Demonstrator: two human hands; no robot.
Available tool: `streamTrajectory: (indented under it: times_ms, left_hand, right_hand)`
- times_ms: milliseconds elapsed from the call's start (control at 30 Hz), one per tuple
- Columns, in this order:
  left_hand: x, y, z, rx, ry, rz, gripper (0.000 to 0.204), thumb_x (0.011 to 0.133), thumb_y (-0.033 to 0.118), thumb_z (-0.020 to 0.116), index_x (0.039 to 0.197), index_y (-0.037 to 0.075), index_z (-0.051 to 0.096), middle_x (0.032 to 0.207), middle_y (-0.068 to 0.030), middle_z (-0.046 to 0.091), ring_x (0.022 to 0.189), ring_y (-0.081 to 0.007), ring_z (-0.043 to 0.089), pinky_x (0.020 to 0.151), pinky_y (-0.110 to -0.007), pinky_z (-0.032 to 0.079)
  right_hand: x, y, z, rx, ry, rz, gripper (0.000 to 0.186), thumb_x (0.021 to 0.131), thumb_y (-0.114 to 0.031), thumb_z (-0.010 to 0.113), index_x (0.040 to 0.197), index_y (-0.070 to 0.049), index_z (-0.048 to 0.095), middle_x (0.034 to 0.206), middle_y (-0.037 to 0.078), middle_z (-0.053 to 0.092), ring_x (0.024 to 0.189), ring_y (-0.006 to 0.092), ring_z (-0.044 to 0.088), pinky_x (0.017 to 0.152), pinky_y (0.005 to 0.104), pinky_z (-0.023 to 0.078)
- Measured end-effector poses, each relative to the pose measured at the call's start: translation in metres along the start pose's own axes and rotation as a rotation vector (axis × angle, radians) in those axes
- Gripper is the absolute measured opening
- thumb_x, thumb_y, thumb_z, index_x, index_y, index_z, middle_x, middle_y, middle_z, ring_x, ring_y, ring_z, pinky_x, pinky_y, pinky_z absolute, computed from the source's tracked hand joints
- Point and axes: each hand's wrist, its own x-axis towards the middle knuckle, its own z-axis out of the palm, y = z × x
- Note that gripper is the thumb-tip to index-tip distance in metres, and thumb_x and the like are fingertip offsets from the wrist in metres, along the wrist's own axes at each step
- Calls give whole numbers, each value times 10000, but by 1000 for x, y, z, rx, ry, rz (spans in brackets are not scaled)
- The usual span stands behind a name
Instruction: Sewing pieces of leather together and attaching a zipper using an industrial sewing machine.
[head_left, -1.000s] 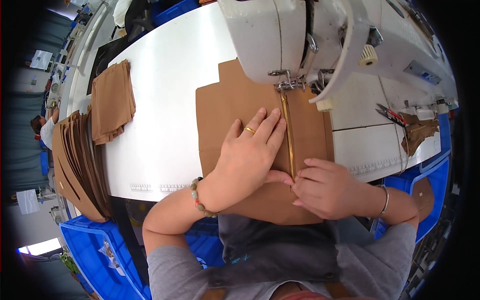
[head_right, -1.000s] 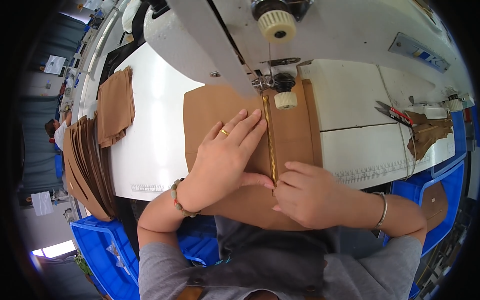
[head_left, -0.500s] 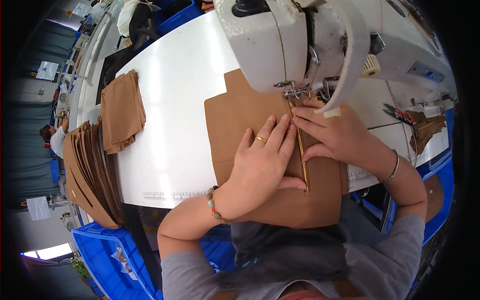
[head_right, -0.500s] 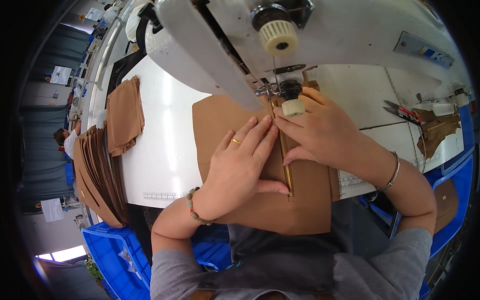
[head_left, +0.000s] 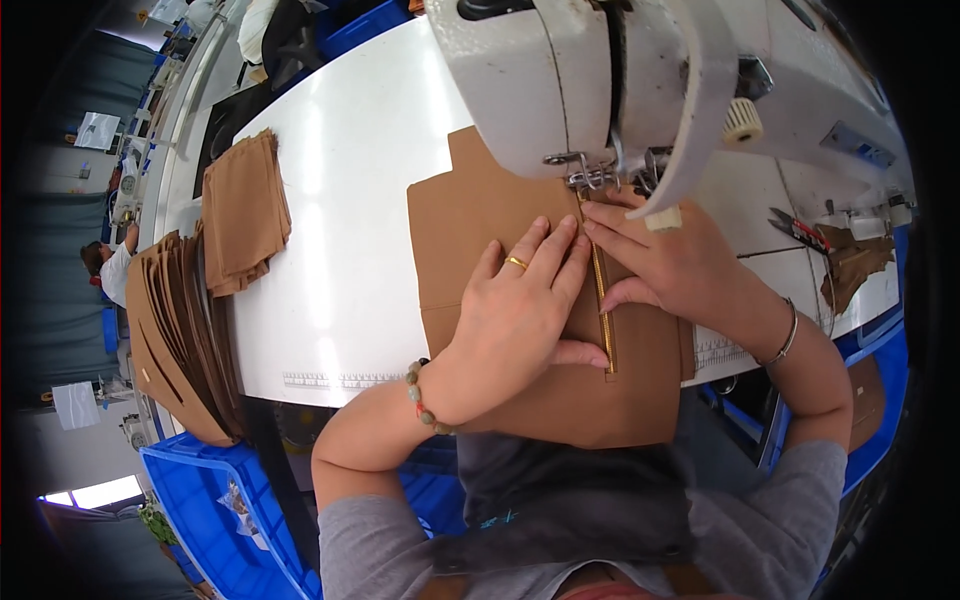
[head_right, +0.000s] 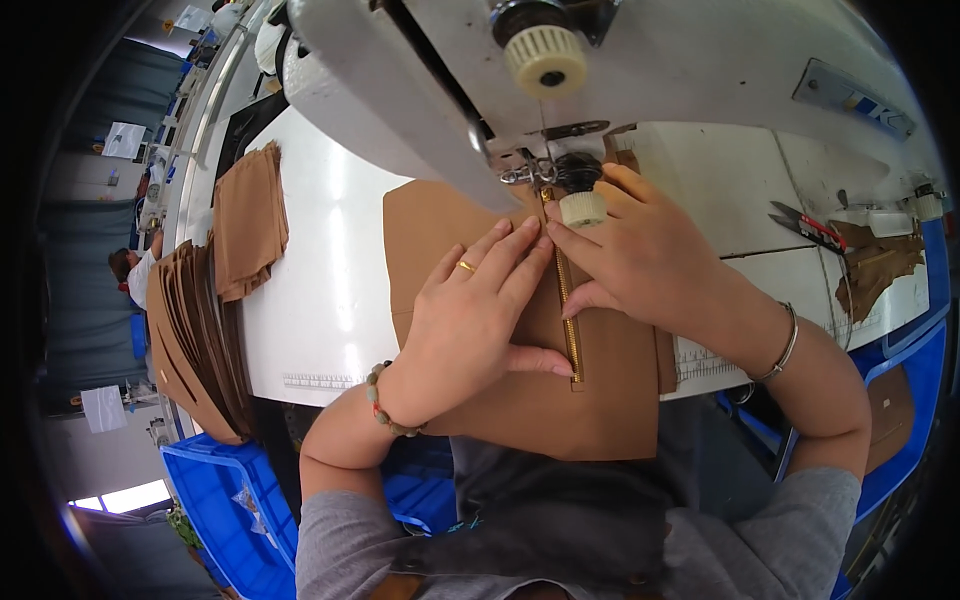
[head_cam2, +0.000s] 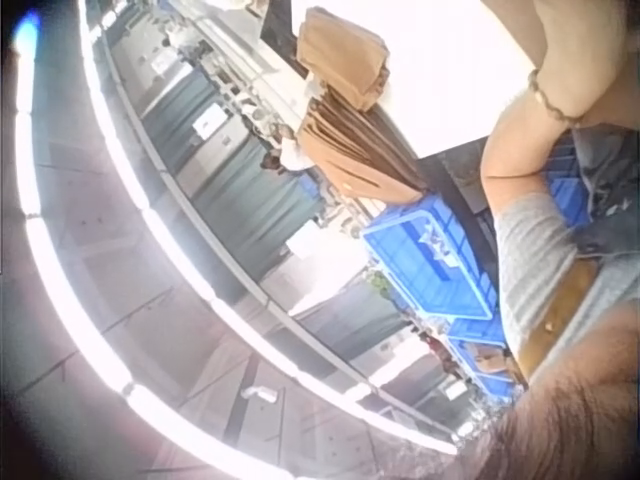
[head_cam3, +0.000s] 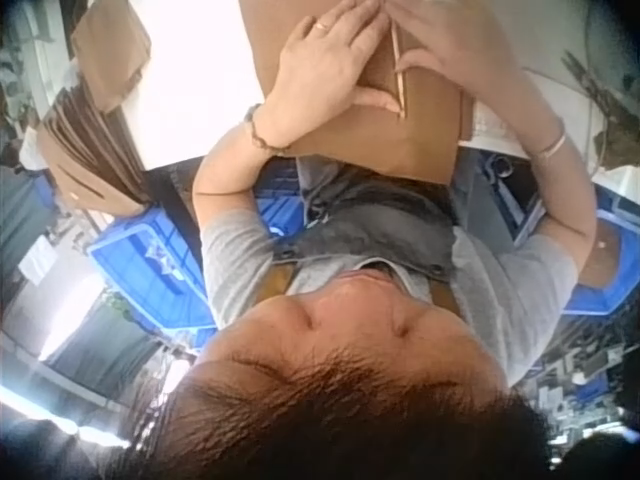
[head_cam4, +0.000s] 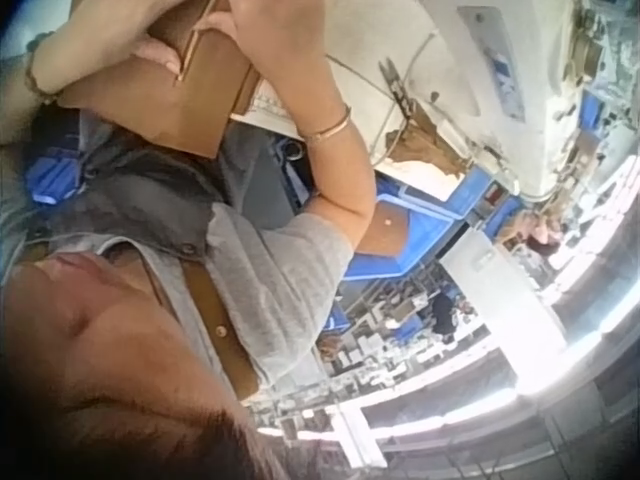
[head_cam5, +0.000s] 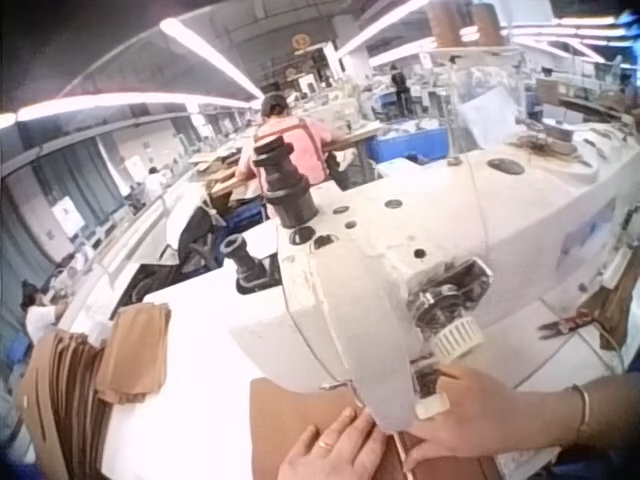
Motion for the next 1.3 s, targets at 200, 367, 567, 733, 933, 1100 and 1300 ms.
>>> streamTrajectory:
  times_ms: [200, 367, 567, 733, 933, 1100, 1300]
  left_hand:
    - [3, -3, 1, -4, 2, -12, 1090, 635, 657, 830, 1469, 10, 560, 1544, -127, 539, 1454, -349, 497, 1129, -530, 459]
    - [5, -5, 1, 12, -3, -10, 1091, 633, 660, 830, 1466, 10, 562, 1540, -128, 543, 1456, -345, 496, 1129, -535, 460]
    - [5, -5, 1, -8, 14, -11, 1085, 634, 656, 833, 1462, 8, 564, 1534, -130, 549, 1452, -349, 501, 1134, -535, 452]
    - [7, -7, 1, -15, 27, -7, 1081, 633, 646, 842, 1456, 2, 566, 1533, -130, 551, 1443, -353, 509, 1132, -531, 451]
    - [9, -10, 2, -6, 41, -13, 1085, 621, 640, 854, 1461, 14, 572, 1533, -120, 555, 1440, -351, 512, 1141, -531, 445]
    - [10, -10, 1, -3, 28, -25, 1084, 615, 626, 867, 1474, 35, 570, 1535, -104, 557, 1445, -330, 513, 1147, -539, 437]
    - [8, -10, 0, 12, 18, -32, 1076, 612, 624, 867, 1461, 33, 574, 1543, -100, 550, 1448, -322, 513, 1154, -538, 429]
  right_hand:
    - [2, 2, 0, 2, 11, -4, 763, 730, -494, 790, 1315, -16, 682, 1320, 89, 706, 1130, 313, 620, 1179, 497, 413]
    - [3, 3, 0, -14, 29, -6, 759, 729, -490, 792, 1311, -16, 682, 1319, 90, 706, 1128, 313, 618, 1177, 493, 417]
    - [2, 3, 2, -26, 25, -3, 757, 731, -489, 792, 1319, -24, 680, 1322, 90, 705, 1134, 310, 614, 1176, 492, 420]
    - [3, 4, 2, -33, 37, 8, 760, 732, -494, 789, 1325, -31, 679, 1325, 88, 705, 1124, 308, 617, 1175, 488, 423]
    - [3, 7, 4, -43, 41, -6, 744, 726, -488, 795, 1305, -32, 691, 1314, 83, 714, 1099, 304, 624, 1171, 488, 427]
    - [5, 6, 5, -47, 77, -8, 727, 713, -491, 803, 1285, -54, 706, 1252, 73, 729, 1076, 291, 627, 1183, 484, 421]
    - [5, 1, -3, -147, 163, 82, 666, 696, -527, 810, 1184, -81, 740, 910, 57, 649, 937, 252, 601, 917, 423, 508]
